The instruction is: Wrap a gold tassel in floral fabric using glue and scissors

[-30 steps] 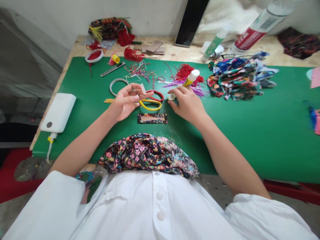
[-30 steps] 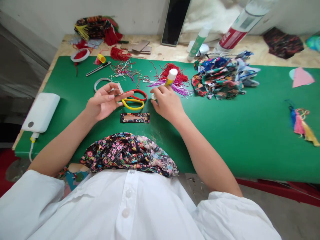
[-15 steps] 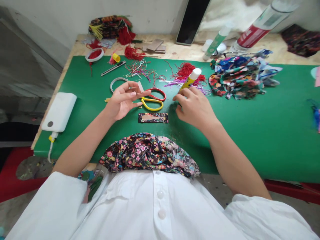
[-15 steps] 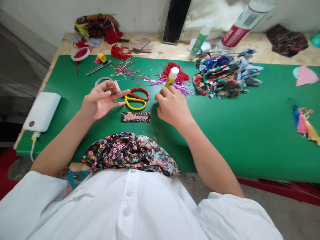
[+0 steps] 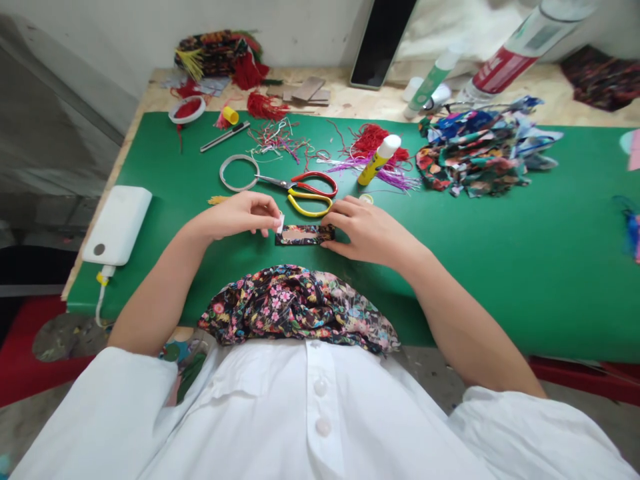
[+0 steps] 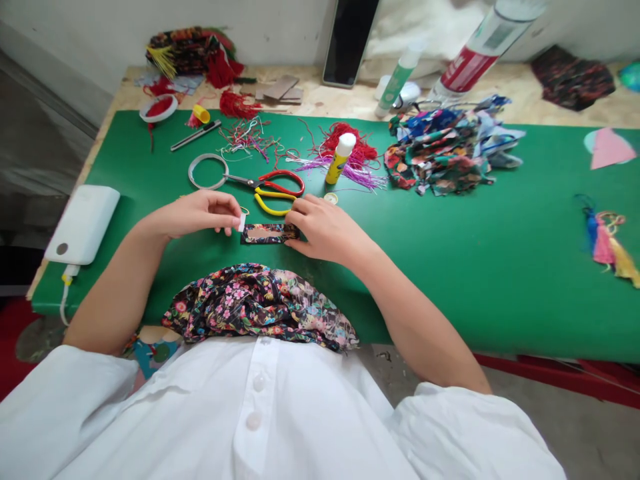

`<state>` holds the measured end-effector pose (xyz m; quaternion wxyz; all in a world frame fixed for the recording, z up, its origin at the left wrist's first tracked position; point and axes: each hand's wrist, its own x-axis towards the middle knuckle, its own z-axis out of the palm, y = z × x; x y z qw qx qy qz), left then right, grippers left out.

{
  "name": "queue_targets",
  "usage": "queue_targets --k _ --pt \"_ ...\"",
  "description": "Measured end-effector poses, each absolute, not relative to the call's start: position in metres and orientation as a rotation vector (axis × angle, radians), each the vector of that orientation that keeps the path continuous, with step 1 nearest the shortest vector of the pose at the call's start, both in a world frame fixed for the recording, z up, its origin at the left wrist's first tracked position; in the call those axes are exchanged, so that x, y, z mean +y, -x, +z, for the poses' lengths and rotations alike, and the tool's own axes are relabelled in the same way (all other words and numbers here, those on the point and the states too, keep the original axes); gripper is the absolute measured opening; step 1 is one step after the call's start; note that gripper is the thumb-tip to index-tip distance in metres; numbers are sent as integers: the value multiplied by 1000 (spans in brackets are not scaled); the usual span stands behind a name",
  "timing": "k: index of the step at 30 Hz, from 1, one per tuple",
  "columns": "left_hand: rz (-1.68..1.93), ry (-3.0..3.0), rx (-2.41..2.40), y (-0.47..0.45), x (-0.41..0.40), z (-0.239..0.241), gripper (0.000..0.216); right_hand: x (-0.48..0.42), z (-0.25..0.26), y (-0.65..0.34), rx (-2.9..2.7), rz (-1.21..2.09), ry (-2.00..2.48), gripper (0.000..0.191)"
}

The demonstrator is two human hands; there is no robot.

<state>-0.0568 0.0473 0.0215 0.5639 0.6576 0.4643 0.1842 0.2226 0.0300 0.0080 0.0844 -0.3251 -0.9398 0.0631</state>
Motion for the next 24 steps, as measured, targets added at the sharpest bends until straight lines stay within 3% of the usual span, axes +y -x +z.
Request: queue_targets --k 12,24 --pt "342 -1822 978 56 47 21 14 27 6 -217 -2810 150 996 26" --pt "220 -2028 1049 49 42 25 23 26 6 -216 -2832 129 1013 27"
